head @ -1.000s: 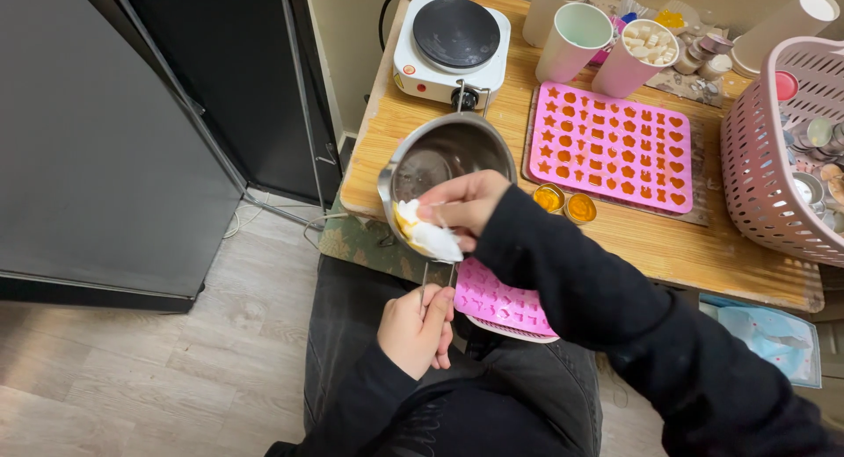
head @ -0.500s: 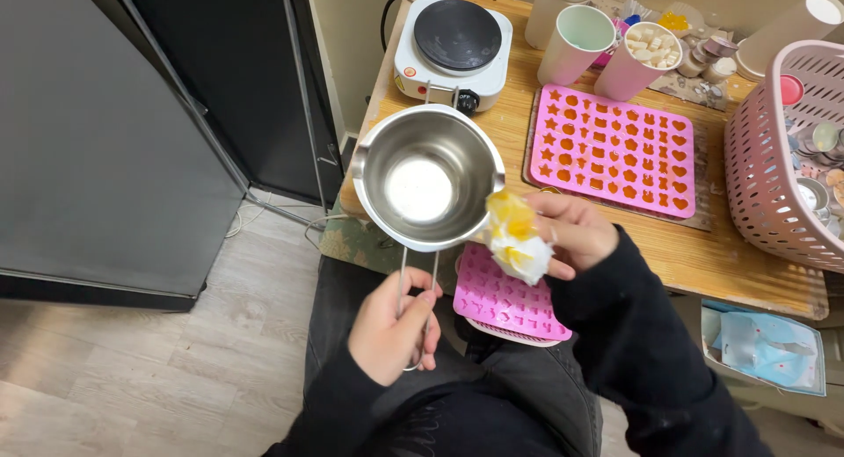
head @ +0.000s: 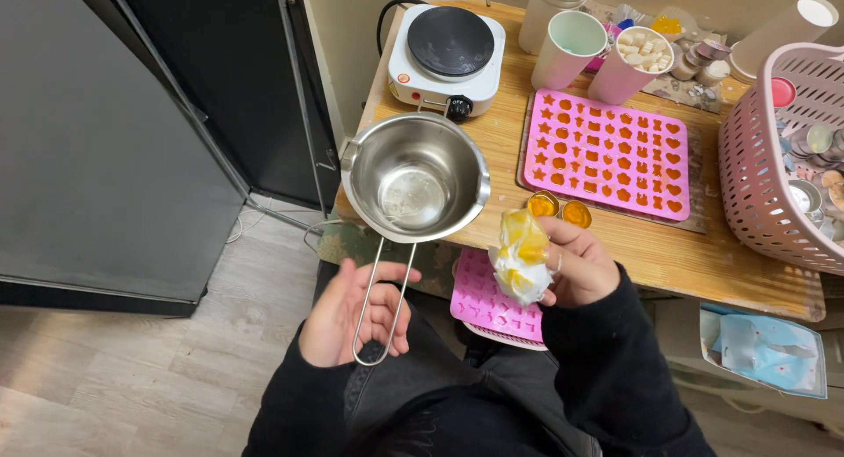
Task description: Pouring melted wax into small containers and molds, cleaning the pot, and adding decorations to a wax mold.
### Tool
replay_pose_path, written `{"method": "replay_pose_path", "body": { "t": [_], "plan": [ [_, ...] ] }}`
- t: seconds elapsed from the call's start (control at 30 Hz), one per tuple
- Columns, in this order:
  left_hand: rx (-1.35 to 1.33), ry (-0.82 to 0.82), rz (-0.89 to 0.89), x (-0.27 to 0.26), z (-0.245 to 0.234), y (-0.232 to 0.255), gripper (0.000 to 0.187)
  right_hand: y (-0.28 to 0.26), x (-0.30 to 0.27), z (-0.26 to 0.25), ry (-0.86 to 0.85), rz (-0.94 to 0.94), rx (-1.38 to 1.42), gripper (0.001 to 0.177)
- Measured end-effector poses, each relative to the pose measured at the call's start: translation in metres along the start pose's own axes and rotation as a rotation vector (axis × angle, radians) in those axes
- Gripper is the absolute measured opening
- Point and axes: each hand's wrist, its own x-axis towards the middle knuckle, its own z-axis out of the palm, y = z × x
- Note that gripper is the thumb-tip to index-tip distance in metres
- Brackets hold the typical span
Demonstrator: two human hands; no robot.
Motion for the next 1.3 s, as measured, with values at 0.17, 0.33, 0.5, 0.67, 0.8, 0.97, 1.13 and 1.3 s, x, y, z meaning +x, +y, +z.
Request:
{"method": "replay_pose_path", "body": {
  "t": [0.17,0.33,0.5,0.67,0.8,0.97,1.13,1.3],
  "plan": [
    [-0.368,0.005,0.019,0.001,-0.025,-0.049,0.067,0.011,-0.002,-0.008,-0.088,0.000,0.080,0.050],
    [-0.634,-0.174,-0.139,0.003,-0.026,-0.112,0.032,0.014,-0.001,-0.011,-0.100,0.012,0.090,0.053],
    [0.060,-0.199,-0.048,0.011,0.057,-0.080,0.022,0.012,-0.002,-0.001,-0.087,-0.030,0.014,0.049],
    [0.205,0.037,0.412,0.035,0.105,-0.034,0.042,0.018,-0.009,-0.004,-0.053,-0.111,-0.015,0.034],
    [0.085,0.024,0.426,0.053,0.108,-0.038,0.030,0.013,-0.020,0.013,0.384,-0.263,-0.364,0.023],
    [-0.011,0.007,0.324,0.064,0.101,-0.045,0.020,-0.014,-0.031,0.051,0.417,-0.781,-1.034,0.018],
    [-0.090,-0.011,0.224,0.064,0.099,-0.044,0.024,-0.038,-0.037,0.066,0.265,-1.122,-1.535,0.033],
    [-0.359,-0.163,0.205,0.051,0.107,-0.030,0.037,-0.051,-0.037,0.060,0.014,-1.142,-1.681,0.044]
  ]
}}
